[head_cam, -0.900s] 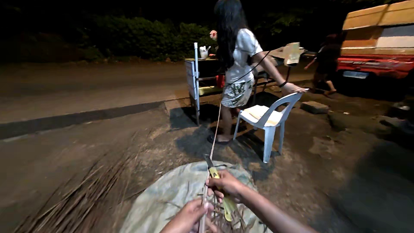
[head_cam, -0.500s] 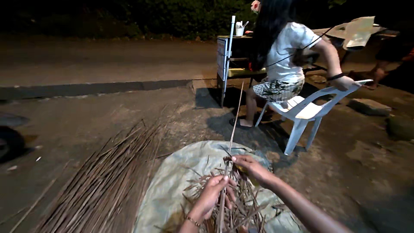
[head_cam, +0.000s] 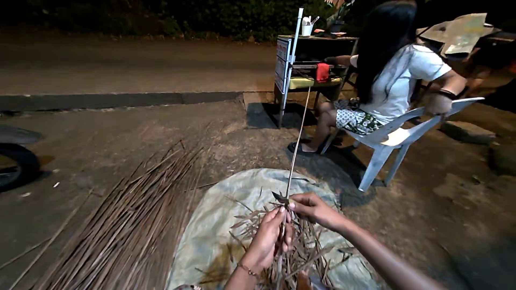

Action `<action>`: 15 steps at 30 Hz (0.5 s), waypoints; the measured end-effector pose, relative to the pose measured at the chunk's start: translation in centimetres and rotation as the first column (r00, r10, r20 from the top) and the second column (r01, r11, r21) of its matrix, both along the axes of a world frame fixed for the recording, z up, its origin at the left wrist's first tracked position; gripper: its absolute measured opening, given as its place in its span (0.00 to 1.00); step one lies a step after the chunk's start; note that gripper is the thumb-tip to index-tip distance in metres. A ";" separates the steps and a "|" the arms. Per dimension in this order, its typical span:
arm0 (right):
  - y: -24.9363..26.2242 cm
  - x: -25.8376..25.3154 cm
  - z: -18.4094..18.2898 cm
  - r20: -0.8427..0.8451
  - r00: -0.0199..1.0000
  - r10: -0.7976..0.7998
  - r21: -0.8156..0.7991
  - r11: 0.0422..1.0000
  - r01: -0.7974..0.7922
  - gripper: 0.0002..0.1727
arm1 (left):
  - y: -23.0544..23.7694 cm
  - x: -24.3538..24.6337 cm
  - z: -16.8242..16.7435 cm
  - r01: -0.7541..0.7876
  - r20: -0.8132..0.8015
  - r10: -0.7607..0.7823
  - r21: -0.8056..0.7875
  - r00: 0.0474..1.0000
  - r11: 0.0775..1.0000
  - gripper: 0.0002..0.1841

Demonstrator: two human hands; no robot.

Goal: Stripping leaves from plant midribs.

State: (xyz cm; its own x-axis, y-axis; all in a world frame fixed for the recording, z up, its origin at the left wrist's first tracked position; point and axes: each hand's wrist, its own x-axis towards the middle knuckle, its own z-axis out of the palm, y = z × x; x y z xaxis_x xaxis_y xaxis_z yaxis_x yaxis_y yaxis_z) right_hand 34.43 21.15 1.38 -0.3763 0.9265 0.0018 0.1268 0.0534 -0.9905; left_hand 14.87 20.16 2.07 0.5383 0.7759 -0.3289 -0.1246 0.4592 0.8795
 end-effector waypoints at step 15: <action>0.2 2.8 -0.1 0.251 0.963 -0.102 0.138 0.988 0.069 0.18 | -0.7 0.7 -1.3 0.065 0.218 -0.013 -0.233 0.976 0.970 0.21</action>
State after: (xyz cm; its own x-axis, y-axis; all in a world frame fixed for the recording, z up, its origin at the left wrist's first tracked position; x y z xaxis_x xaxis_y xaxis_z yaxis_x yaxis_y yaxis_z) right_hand 37.25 21.39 1.27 -0.2993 0.9535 0.0352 0.3852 0.1544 -0.9098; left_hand 15.53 19.48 0.79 0.6442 0.6667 -0.3748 -0.2754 0.6594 0.6995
